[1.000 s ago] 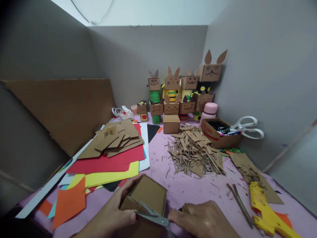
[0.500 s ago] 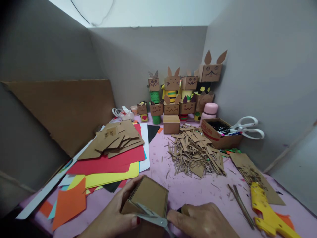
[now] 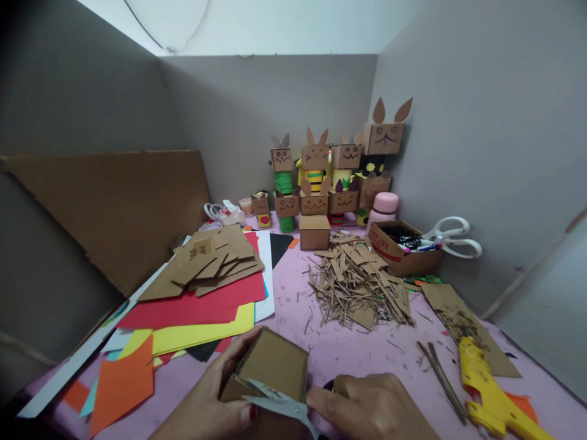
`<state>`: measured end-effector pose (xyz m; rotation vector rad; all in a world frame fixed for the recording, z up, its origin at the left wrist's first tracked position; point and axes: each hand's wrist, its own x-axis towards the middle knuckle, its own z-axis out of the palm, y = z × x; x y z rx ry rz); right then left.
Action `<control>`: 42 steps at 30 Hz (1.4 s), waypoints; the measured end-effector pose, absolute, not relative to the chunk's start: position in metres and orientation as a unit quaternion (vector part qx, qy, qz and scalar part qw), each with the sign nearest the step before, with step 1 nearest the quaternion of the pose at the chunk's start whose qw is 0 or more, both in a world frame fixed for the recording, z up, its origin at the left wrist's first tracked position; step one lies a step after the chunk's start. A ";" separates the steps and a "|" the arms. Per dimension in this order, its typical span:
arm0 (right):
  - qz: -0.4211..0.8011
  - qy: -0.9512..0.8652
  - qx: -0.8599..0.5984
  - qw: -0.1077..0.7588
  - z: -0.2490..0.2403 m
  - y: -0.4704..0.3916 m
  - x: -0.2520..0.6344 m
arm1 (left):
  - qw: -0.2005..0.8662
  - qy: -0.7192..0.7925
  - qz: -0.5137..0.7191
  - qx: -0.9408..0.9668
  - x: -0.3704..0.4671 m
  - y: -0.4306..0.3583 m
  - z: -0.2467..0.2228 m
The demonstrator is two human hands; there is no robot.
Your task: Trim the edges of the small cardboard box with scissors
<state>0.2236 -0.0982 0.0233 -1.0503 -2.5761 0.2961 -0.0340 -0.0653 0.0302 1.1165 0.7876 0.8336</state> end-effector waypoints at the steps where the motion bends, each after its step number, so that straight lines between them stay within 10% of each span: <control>1: 0.110 -0.899 -0.388 0.174 0.024 -0.097 0.224 | 0.700 0.354 0.378 0.492 -0.033 -0.066 0.031; 13: 0.095 -0.789 -0.596 0.116 0.029 -0.078 0.229 | 0.691 0.373 0.388 0.482 -0.033 -0.068 0.038; 25: 0.257 -0.701 -0.575 0.335 -0.001 -0.067 0.215 | 0.792 0.357 0.474 0.143 -0.040 -0.054 0.039; 42: 0.257 -0.662 -0.523 0.471 -0.007 -0.079 0.199 | 0.784 0.230 0.538 0.208 -0.056 -0.041 0.026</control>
